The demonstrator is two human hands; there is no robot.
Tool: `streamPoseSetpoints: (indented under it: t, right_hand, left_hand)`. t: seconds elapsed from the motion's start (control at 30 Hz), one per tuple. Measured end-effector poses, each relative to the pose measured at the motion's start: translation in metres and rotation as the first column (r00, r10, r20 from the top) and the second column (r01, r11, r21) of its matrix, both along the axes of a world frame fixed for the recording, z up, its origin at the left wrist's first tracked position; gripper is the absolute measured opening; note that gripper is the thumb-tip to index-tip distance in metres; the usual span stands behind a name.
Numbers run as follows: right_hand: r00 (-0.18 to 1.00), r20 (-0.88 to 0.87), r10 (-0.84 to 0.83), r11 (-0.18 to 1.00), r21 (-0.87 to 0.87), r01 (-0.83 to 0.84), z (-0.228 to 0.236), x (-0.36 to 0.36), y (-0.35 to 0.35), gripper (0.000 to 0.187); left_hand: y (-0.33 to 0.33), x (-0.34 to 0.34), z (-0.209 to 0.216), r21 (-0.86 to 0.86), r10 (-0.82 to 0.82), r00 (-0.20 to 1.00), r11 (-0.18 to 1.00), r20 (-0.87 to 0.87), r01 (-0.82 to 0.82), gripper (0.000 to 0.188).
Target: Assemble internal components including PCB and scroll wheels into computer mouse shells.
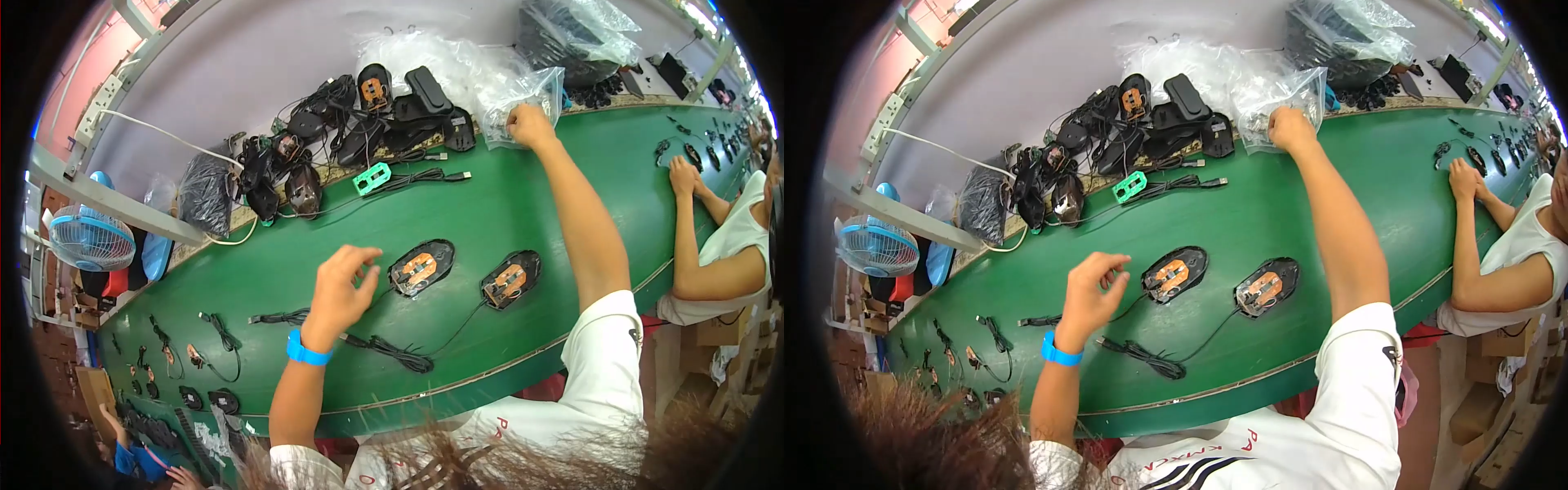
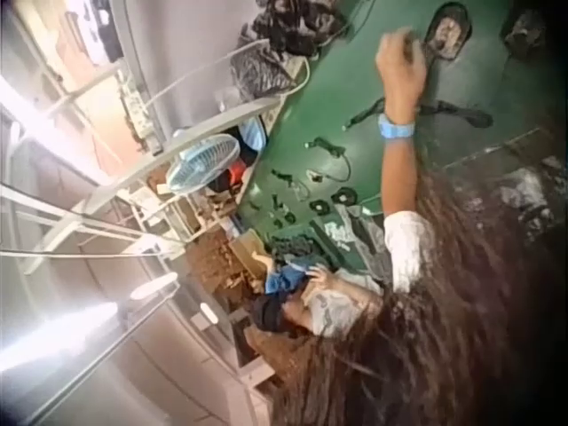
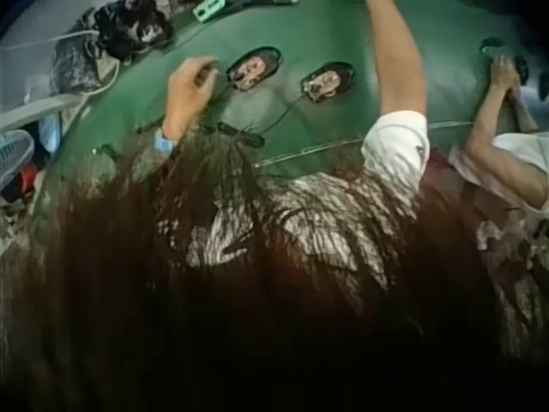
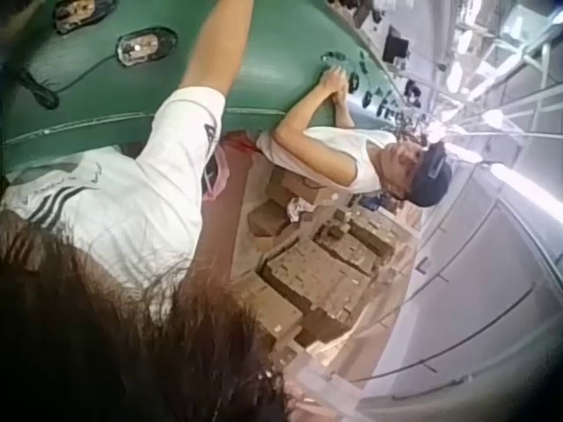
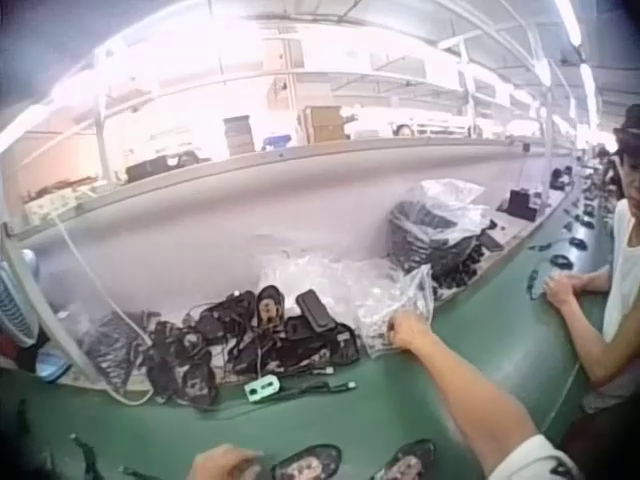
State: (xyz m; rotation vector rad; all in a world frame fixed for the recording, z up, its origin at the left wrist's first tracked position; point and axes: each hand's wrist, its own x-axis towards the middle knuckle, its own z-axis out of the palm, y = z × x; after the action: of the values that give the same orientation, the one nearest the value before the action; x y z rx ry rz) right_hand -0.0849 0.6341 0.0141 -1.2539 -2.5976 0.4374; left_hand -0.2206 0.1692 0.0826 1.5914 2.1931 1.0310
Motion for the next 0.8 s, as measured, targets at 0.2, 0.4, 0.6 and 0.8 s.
streamPoseSetpoints:
  t: [0.2,0.4,0.6,0.8]
  right_hand:
    - [0.99,-0.141,-0.007,0.995,0.096,0.021,-0.004,0.007,-0.003,0.02]
    - [0.97,-0.241,-0.017,0.968,0.24,0.077,0.031,0.034,-0.058,0.018]
    - [0.874,-0.435,0.219,0.975,0.064,-0.213,0.047,0.081,-0.134,0.02]
    - [0.713,-0.319,0.624,0.726,-0.1,-0.68,0.051,0.081,-0.23,0.036]
  left_hand:
    - [0.035,0.003,0.007,-0.131,-0.113,0.994,0.985,0.012,0.113,0.03]
    - [0.053,0.024,0.0,-0.233,-0.219,0.97,0.954,-0.108,0.19,0.032]
    - [0.056,0.033,-0.019,-0.278,-0.228,0.946,0.947,-0.231,0.161,0.038]
    - [0.065,0.042,-0.014,-0.401,-0.318,0.878,0.901,-0.357,0.163,0.037]
